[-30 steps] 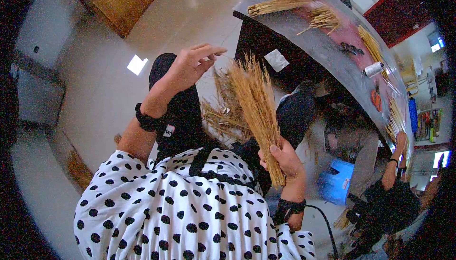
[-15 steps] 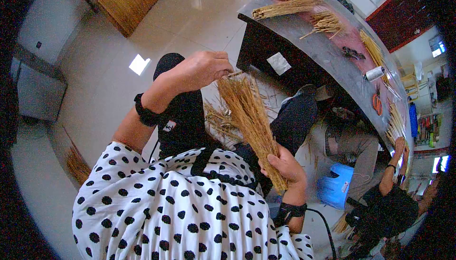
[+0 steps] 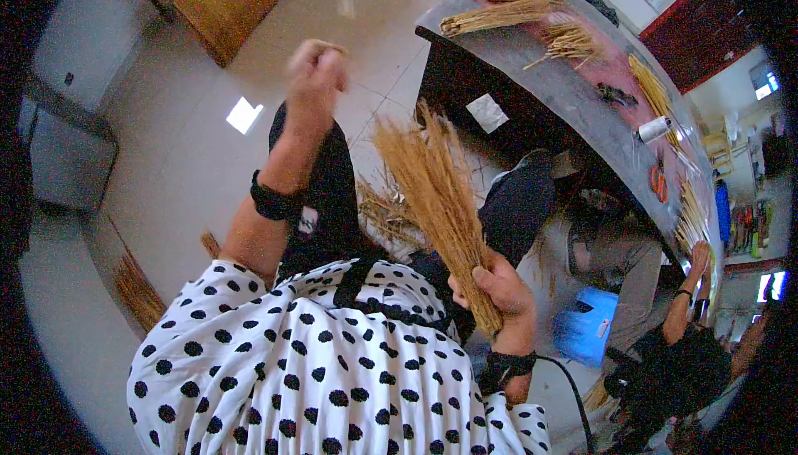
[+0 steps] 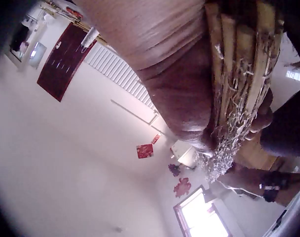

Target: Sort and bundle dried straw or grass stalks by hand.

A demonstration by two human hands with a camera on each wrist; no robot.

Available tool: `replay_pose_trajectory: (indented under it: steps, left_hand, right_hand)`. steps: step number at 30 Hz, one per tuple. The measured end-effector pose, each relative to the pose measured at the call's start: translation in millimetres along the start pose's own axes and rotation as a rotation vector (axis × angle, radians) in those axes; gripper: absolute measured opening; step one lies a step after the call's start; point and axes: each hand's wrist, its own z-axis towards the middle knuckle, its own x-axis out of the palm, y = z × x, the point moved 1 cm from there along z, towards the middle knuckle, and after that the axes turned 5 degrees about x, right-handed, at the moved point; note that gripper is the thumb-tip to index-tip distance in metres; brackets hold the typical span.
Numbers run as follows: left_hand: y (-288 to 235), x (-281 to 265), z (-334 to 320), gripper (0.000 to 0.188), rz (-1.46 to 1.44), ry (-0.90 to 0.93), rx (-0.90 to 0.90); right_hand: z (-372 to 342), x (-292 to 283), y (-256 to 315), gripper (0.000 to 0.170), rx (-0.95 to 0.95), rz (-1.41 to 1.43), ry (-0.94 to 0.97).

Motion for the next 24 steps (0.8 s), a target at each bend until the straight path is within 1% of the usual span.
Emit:
replay_pose_trajectory:
  steps: [1,2,4,5,6,7,8,9,10,12,13,14,16,19,22,24]
  left_hand:
    - [-4.0,-4.6,7.5,0.016,-0.183,-0.124,-0.050]
    - [-7.3,-8.0,9.8,0.016,-0.185,-0.127,-0.049]
    - [-10.6,-13.0,10.6,0.017,-0.095,0.101,-0.002]
    - [-8.5,-16.2,8.4,0.012,0.041,0.296,-0.038]
    - [-7.9,-15.7,4.4,0.012,0.044,0.298,-0.039]
    - [-9.5,-12.6,-1.1,0.008,0.072,0.407,0.103]
    - [-12.5,-9.6,-7.3,0.010,0.098,0.516,0.247]
    - [-16.9,-8.0,-13.4,0.021,0.069,0.576,0.233]
    - [-22.0,-5.1,-18.0,0.021,0.067,0.577,0.234]
    - [-31.7,2.8,-25.6,0.021,0.185,0.683,0.491]
    - [-29.8,4.9,-27.9,0.018,0.240,0.703,0.549]
    - [-27.7,3.6,-28.2,0.018,0.241,0.700,0.546]
    - [-24.3,2.4,-28.6,0.014,0.330,0.834,0.571]
    - [-28.1,-0.3,-28.8,0.013,0.316,0.795,0.573]
    - [-31.7,-2.9,-27.9,0.016,0.384,0.838,0.626]
    - [-32.8,-2.8,-29.1,0.016,0.408,0.860,0.625]
  right_hand:
    - [-1.4,-2.7,-1.1,0.071,-0.003,-0.001,0.000]
    - [-3.2,-6.7,-3.4,0.070,0.013,0.010,-0.003]
    - [-4.8,-9.4,-6.9,0.069,0.033,0.021,-0.004]
    - [-5.5,-10.1,-8.1,0.068,0.003,0.034,-0.034]
    - [-5.5,-10.6,-8.8,0.067,-0.030,0.048,-0.064]
    - [-4.9,-10.3,-9.0,0.067,-0.033,0.051,-0.063]
    - [-4.5,-9.4,-9.2,0.066,-0.033,0.062,-0.052]
    - [-4.3,-8.5,-9.2,0.065,-0.033,0.072,-0.041]
    - [-3.8,-7.8,-9.5,0.065,-0.034,0.071,-0.043]
    - [-2.3,-6.6,-10.3,0.064,-0.031,0.089,-0.041]
    - [-2.4,-6.0,-10.4,0.064,-0.028,0.087,-0.040]
    - [-2.8,-5.7,-10.6,0.063,-0.038,0.099,-0.057]
    - [-4.1,-7.1,-11.0,0.062,-0.050,0.110,-0.074]
    - [-6.3,-11.6,-12.5,0.062,-0.053,0.105,-0.064]
    - [-7.2,-12.4,-13.4,0.062,-0.040,0.106,-0.061]
    - [-6.7,-11.7,-11.6,0.062,-0.031,0.102,-0.023]
